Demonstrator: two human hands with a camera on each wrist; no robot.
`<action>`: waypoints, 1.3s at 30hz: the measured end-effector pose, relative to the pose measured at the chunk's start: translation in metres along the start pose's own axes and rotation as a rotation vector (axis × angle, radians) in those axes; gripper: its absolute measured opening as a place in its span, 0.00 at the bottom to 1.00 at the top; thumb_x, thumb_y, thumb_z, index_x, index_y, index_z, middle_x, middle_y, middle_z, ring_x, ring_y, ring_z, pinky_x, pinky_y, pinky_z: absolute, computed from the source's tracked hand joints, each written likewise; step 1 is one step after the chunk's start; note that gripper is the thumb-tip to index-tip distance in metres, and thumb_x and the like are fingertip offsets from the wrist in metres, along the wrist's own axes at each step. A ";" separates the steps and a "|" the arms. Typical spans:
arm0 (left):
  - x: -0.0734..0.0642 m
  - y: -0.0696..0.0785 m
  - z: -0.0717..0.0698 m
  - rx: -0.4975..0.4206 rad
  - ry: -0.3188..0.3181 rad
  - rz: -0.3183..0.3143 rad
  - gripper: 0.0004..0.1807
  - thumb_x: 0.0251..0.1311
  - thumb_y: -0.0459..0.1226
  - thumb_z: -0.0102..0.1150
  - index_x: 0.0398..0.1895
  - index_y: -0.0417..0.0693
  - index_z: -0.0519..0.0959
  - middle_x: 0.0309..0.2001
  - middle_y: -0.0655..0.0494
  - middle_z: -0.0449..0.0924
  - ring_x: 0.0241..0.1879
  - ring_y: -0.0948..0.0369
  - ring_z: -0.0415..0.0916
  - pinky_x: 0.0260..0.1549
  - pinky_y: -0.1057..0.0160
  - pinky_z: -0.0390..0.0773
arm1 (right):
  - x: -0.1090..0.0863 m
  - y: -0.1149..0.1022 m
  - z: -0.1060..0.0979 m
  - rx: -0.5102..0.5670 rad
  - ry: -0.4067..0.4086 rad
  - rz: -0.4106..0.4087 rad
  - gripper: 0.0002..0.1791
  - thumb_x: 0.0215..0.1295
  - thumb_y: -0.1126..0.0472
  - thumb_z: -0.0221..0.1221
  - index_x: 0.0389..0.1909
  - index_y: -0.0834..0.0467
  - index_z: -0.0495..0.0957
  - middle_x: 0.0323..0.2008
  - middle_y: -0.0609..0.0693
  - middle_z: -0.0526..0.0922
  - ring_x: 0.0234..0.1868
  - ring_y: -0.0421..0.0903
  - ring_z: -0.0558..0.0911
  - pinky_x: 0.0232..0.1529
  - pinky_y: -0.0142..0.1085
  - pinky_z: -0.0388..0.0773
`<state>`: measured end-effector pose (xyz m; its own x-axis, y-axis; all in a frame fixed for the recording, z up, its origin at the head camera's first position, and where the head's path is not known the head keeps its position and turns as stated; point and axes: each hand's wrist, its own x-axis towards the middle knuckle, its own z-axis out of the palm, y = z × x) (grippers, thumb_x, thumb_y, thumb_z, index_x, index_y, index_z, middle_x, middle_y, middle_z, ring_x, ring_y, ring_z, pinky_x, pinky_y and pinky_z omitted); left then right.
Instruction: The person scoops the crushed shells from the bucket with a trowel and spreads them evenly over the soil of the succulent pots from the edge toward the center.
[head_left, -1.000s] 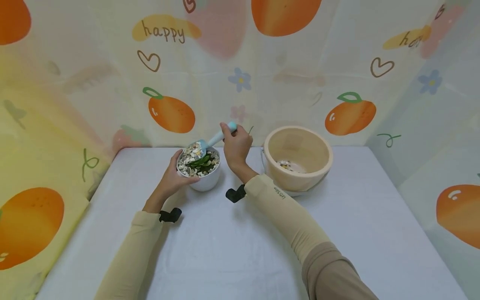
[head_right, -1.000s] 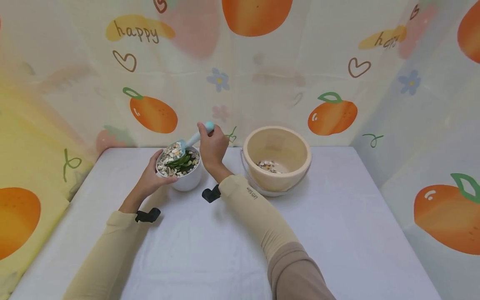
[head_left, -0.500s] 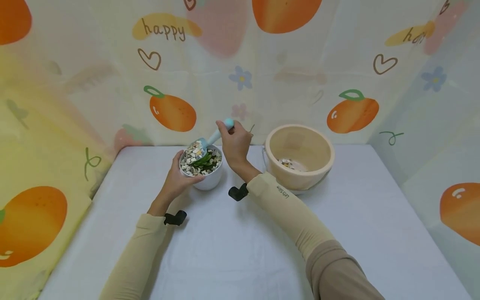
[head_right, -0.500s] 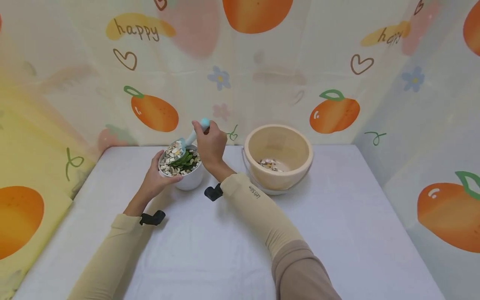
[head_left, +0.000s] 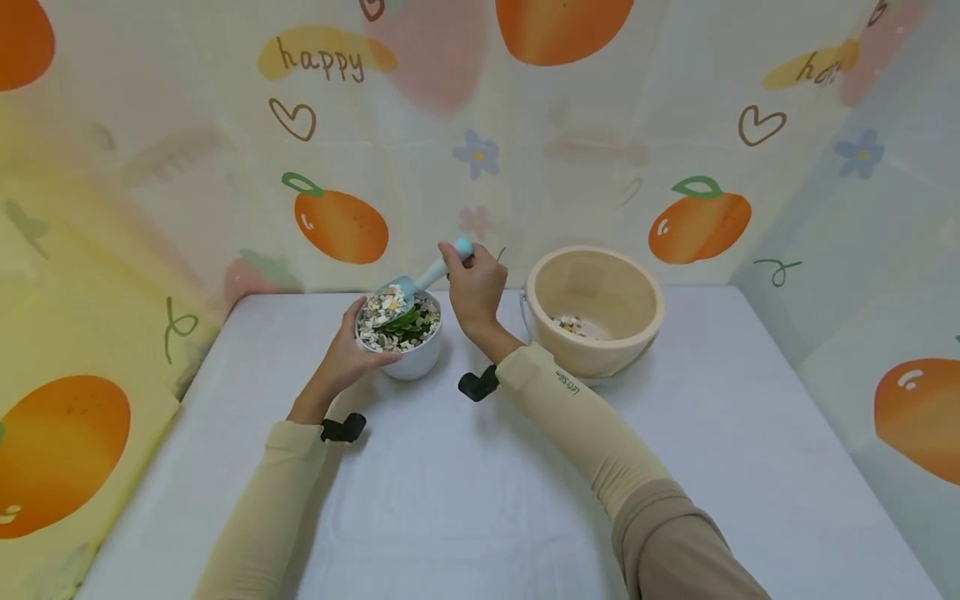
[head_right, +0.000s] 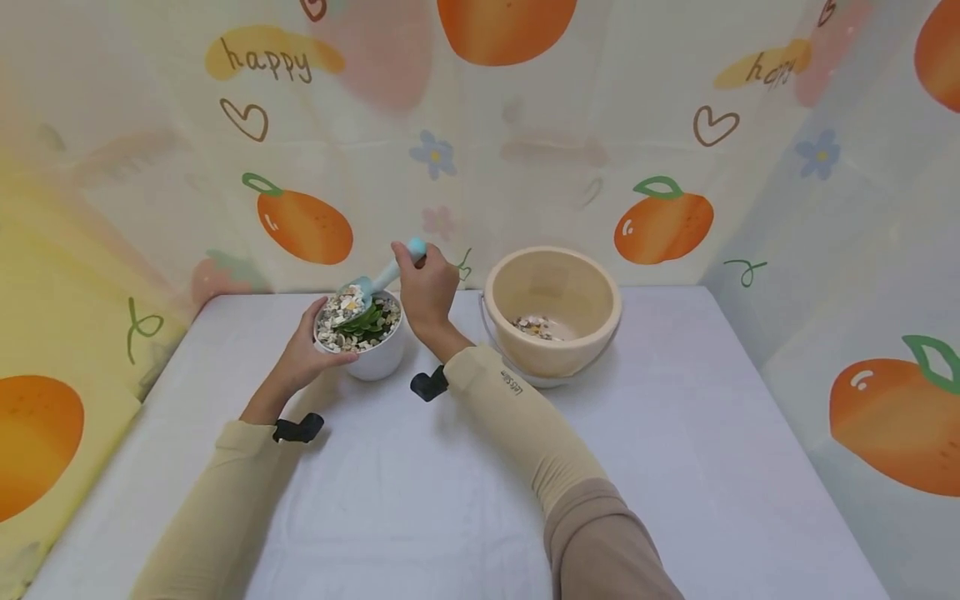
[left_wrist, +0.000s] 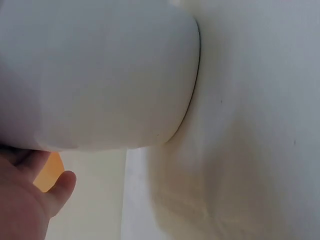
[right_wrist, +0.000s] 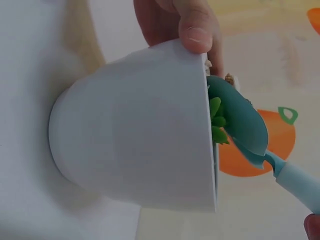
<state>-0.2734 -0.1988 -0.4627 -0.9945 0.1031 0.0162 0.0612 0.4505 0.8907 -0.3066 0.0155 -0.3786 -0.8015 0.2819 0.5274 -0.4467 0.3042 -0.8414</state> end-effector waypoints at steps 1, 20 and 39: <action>0.000 0.000 0.001 -0.002 0.003 0.001 0.66 0.44 0.42 0.77 0.78 0.48 0.37 0.77 0.40 0.44 0.75 0.44 0.45 0.72 0.39 0.49 | 0.000 0.000 -0.001 -0.004 0.003 -0.001 0.18 0.64 0.52 0.63 0.24 0.62 0.80 0.17 0.57 0.82 0.19 0.48 0.81 0.19 0.26 0.64; -0.007 0.002 0.000 0.090 0.007 0.023 0.66 0.44 0.47 0.77 0.78 0.45 0.38 0.76 0.39 0.45 0.75 0.43 0.46 0.70 0.36 0.52 | 0.003 -0.001 -0.006 0.012 -0.014 0.022 0.19 0.64 0.51 0.63 0.25 0.64 0.80 0.17 0.59 0.82 0.20 0.48 0.83 0.19 0.26 0.71; 0.004 0.001 -0.007 0.067 -0.074 0.018 0.66 0.45 0.45 0.76 0.78 0.49 0.37 0.77 0.40 0.44 0.76 0.41 0.44 0.70 0.34 0.50 | 0.007 0.000 -0.011 0.032 0.001 0.046 0.18 0.63 0.52 0.64 0.25 0.64 0.80 0.18 0.61 0.83 0.22 0.52 0.85 0.21 0.26 0.73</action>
<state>-0.2776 -0.2039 -0.4587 -0.9845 0.1756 -0.0036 0.0872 0.5063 0.8579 -0.3075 0.0274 -0.3736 -0.8211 0.2962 0.4878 -0.4215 0.2614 -0.8683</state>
